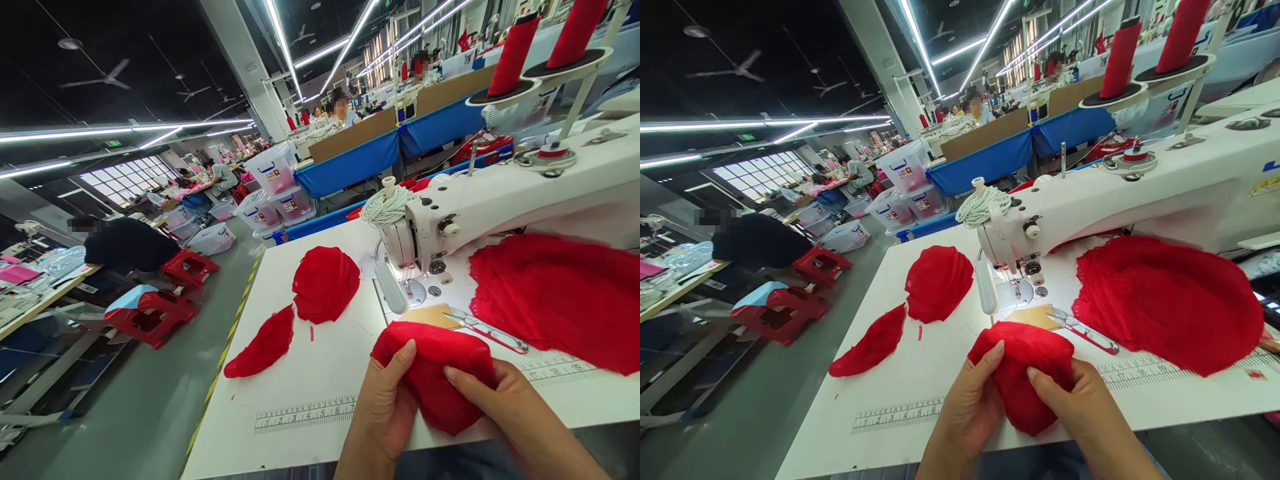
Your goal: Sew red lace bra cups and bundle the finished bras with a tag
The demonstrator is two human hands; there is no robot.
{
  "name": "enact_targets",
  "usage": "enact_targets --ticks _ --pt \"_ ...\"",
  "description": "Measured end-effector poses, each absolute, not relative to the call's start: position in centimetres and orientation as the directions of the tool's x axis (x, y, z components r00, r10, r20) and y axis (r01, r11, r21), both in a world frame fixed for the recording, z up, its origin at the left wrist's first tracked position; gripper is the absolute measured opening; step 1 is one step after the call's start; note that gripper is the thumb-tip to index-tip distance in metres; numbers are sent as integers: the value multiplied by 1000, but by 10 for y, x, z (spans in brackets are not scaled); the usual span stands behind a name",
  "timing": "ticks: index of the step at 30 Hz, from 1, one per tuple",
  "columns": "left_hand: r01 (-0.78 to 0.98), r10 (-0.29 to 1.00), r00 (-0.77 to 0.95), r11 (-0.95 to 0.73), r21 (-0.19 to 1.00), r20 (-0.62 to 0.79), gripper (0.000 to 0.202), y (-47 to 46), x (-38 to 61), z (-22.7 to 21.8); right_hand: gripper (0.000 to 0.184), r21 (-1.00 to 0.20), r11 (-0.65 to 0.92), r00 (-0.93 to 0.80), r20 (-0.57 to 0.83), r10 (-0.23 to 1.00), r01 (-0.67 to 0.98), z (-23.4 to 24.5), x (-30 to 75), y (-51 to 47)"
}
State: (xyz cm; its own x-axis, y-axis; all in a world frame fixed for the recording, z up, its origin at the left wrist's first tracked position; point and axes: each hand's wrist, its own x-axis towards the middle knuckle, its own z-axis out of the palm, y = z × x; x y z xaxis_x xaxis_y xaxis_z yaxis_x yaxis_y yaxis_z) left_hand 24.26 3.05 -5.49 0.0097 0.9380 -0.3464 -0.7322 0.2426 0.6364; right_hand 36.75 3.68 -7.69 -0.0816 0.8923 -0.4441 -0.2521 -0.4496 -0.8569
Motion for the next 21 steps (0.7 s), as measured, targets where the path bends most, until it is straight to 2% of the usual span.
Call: enact_targets --ticks 4,12,16,21 --pt "-768 917 -111 165 619 -382 12 30 245 -48 28 -800 -501 -128 -488 863 -329 -72 369 34" --pt "-823 820 -223 131 553 -526 20 31 226 -47 25 -830 -478 -195 -438 877 -288 -71 376 33" --pt "-837 747 -253 150 526 -615 14 31 222 -44 25 -867 -455 -214 -414 885 -204 -73 381 36" --pt "-842 709 -303 114 527 -637 10 33 209 -39 26 -889 -447 -220 -418 881 -100 -77 387 38"
